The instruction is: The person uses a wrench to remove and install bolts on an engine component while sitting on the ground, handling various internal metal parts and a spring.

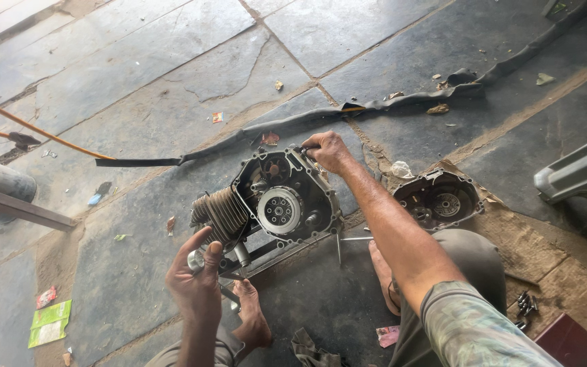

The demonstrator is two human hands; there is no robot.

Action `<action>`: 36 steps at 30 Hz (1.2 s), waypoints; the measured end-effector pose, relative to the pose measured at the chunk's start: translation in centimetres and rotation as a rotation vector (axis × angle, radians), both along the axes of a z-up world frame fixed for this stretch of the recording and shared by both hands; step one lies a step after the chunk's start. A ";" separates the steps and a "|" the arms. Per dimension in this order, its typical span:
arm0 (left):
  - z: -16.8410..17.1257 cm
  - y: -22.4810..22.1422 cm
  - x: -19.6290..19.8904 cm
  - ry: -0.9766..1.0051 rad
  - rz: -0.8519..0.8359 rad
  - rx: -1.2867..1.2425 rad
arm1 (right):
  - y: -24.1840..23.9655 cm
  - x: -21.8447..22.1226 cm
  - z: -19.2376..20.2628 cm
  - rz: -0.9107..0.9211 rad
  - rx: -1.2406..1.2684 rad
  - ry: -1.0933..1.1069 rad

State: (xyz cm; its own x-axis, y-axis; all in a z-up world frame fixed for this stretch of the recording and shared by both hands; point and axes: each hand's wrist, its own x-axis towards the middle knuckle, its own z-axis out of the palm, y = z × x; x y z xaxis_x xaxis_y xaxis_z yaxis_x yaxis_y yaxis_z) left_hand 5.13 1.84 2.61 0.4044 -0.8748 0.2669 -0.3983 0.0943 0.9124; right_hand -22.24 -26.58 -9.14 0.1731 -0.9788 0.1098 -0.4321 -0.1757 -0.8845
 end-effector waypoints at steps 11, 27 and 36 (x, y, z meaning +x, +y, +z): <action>-0.2 0.0 -0.1 0.018 -0.014 -0.008 | 0.2 -0.3 0.4 -0.002 0.008 0.061; -0.1 -0.3 -0.6 -0.030 -0.017 0.027 | -1.0 0.2 0.0 -0.032 -0.038 0.225; 0.0 -0.4 -1.0 0.038 -0.065 0.001 | -2.7 0.3 -0.7 0.047 -0.029 0.453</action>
